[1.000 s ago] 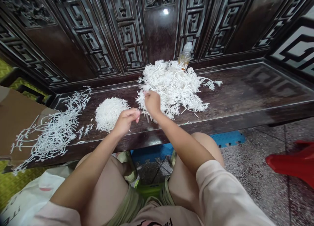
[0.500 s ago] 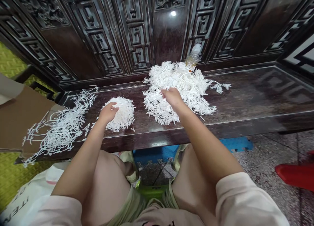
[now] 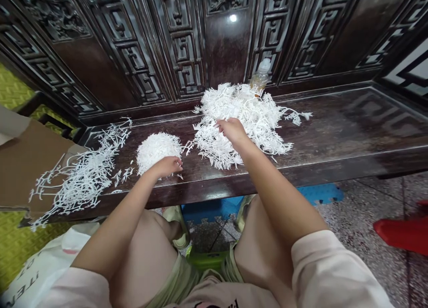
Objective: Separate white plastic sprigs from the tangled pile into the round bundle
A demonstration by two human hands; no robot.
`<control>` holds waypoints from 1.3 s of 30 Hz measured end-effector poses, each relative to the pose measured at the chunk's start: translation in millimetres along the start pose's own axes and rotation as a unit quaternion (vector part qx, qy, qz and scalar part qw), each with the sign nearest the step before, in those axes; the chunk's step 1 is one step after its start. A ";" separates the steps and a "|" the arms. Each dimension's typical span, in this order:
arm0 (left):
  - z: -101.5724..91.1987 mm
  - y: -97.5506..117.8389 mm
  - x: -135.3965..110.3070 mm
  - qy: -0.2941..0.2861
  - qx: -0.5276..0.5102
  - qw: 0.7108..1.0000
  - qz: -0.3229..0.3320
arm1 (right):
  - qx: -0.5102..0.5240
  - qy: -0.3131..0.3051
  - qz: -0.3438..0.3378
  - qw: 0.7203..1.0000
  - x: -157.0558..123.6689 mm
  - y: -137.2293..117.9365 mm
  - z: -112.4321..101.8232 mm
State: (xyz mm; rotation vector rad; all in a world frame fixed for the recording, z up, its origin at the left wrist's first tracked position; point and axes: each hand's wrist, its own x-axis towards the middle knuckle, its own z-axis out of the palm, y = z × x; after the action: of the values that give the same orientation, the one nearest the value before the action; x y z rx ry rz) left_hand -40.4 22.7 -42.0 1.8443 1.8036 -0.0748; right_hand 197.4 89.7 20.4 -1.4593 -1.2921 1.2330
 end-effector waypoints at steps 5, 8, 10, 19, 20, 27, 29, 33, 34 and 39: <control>24.5 19.4 6.5 -0.047 0.067 0.997 -0.001 | -0.013 -0.006 -0.004 1.000 -1.0 -0.8 2.8; 28.0 24.2 7.5 -0.054 0.073 0.996 -0.008 | -0.020 -0.011 0.003 1.000 -4.8 -3.6 3.3; 28.7 25.5 7.6 -0.052 0.066 0.996 -0.009 | -0.016 -0.011 0.009 1.000 -7.2 -5.8 2.4; -7.8 8.9 8.3 0.119 -0.047 0.992 -0.012 | 0.000 -0.005 0.000 1.000 -7.3 -7.7 -2.3; -15.1 3.3 7.5 0.168 -0.054 0.984 -0.029 | -0.003 -0.007 0.000 1.000 -7.6 -6.7 -1.5; -30.3 -31.2 0.2 0.379 -0.053 0.909 -0.167 | -0.028 -0.117 0.027 0.992 -14.7 -0.8 12.3; -28.0 -26.7 -1.4 0.372 -0.058 0.912 -0.165 | -0.019 -0.138 0.038 0.990 -16.3 -1.3 17.1; -25.4 6.1 -9.1 0.262 -0.187 0.947 -0.006 | 0.023 -0.168 0.069 0.983 -18.6 -1.8 24.8; -24.6 16.5 -12.7 0.221 -0.220 0.949 0.045 | 0.042 -0.181 0.082 0.979 -19.3 -1.8 26.0; -15.8 52.5 -30.2 0.071 -0.232 0.955 0.169 | 0.185 -0.258 0.149 0.936 -23.5 -3.4 27.7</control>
State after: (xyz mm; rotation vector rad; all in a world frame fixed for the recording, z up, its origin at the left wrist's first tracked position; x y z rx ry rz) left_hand 0.6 4.8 1.7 1.8060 1.4085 0.5741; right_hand 169.6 66.1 21.9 -1.1164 -1.0910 2.0420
